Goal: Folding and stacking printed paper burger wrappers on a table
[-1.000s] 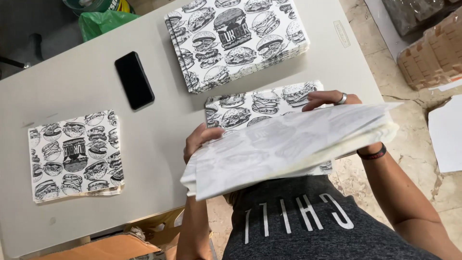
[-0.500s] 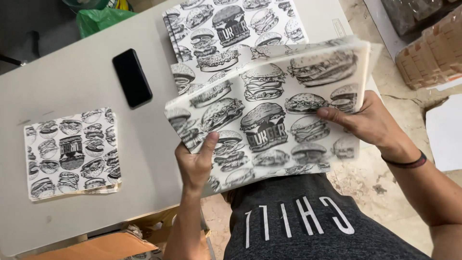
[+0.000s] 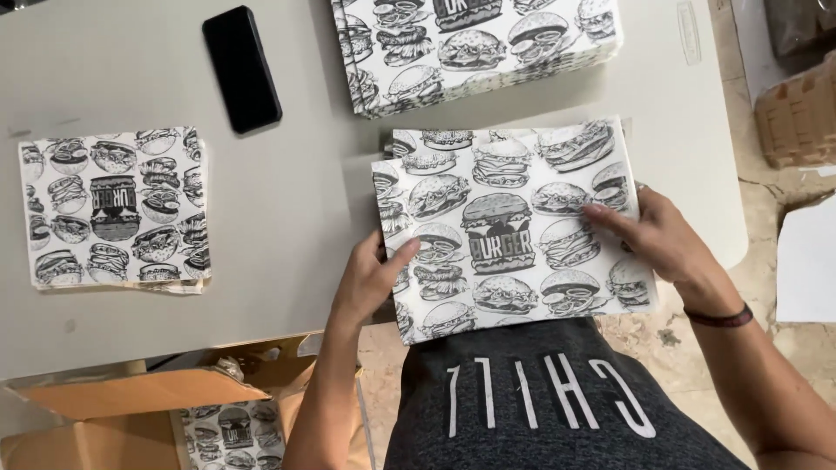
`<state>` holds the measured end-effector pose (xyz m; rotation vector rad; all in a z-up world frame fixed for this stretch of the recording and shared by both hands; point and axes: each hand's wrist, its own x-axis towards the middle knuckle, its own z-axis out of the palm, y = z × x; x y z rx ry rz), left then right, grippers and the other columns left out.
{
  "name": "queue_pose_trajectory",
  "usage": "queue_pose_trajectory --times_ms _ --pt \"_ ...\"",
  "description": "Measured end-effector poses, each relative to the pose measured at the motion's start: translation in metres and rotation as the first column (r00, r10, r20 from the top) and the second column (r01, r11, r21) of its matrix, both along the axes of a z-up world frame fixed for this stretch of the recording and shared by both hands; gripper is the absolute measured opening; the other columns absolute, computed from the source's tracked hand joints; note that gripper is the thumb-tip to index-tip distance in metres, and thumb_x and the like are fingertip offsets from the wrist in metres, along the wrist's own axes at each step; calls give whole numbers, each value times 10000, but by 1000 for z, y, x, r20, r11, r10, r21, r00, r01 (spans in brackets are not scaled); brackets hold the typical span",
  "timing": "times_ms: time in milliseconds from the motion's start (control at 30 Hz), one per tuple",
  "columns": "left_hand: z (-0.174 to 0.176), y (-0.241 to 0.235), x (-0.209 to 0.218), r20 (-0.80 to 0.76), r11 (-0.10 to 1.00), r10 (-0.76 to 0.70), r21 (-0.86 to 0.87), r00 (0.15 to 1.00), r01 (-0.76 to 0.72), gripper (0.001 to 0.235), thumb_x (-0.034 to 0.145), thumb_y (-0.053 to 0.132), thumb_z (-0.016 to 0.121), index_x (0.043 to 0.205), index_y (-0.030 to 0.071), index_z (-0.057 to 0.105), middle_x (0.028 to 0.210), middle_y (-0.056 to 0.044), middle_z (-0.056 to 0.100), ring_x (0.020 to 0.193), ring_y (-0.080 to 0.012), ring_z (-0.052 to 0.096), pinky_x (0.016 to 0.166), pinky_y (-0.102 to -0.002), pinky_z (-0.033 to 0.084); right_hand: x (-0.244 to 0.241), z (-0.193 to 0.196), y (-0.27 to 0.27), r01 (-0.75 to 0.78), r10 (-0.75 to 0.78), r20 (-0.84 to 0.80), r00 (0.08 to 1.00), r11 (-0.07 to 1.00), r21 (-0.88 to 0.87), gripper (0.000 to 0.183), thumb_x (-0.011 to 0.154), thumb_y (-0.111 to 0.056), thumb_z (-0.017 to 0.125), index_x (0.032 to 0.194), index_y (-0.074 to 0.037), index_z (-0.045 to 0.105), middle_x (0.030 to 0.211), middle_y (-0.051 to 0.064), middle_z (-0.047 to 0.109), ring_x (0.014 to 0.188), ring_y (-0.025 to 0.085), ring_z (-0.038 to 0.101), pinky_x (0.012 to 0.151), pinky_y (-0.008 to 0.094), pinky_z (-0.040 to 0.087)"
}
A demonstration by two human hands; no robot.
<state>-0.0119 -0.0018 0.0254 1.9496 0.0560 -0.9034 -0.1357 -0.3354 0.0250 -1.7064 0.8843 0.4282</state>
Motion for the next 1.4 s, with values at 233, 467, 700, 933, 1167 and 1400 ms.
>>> queue_pose_trajectory --times_ms 233,467,700,933,1167,1400 --pt "-11 -7 -27 507 978 -155 203 848 58 691 948 460 589 1462 13 472 1311 -187 697 1126 -378 690 921 -428 522 12 5 1 -81 83 37 996 996 -49 392 893 -280 683 1177 -11 712 1206 134 758 1110 229 713 980 339 557" --pt "-42 -2 -40 788 928 -353 365 504 79 689 944 294 698 1553 156 408 1599 -177 394 1406 -345 488 1133 -525 454 4 -19 -12 -205 209 32 977 973 -105 342 941 -348 712 789 -77 570 712 37 543 563 181 450 498 335 329" --pt "-14 -13 -27 534 983 -63 -114 843 146 670 1048 466 434 1532 31 278 1205 -199 716 786 -223 734 616 -365 691 8 -5 -7 -178 158 -122 980 969 -171 436 937 -389 769 820 -33 547 725 130 670 552 244 573 435 358 429" --pt "25 -16 -18 412 925 148 -379 899 21 455 988 174 622 1406 36 509 1320 -143 668 1240 -268 641 1086 -358 516 16 19 -8 -366 292 -297 909 902 -231 418 957 -441 679 1018 -34 605 779 153 707 574 288 676 530 394 606" --pt "10 -18 23 300 923 38 -377 953 82 469 945 161 668 1372 30 527 1243 -108 674 1158 -247 647 1043 -358 541 26 20 -21 -451 337 -388 858 855 -256 512 958 -539 624 953 -27 617 780 203 761 688 335 773 618 449 631" --pt "-14 -9 34 249 841 72 -536 966 76 512 963 120 685 1430 23 500 1367 -96 627 1297 -225 589 1137 -346 463 33 16 -25 -177 149 -243 959 979 -101 555 1072 -357 595 883 164 568 880 391 736 726 487 756 635 543 633"
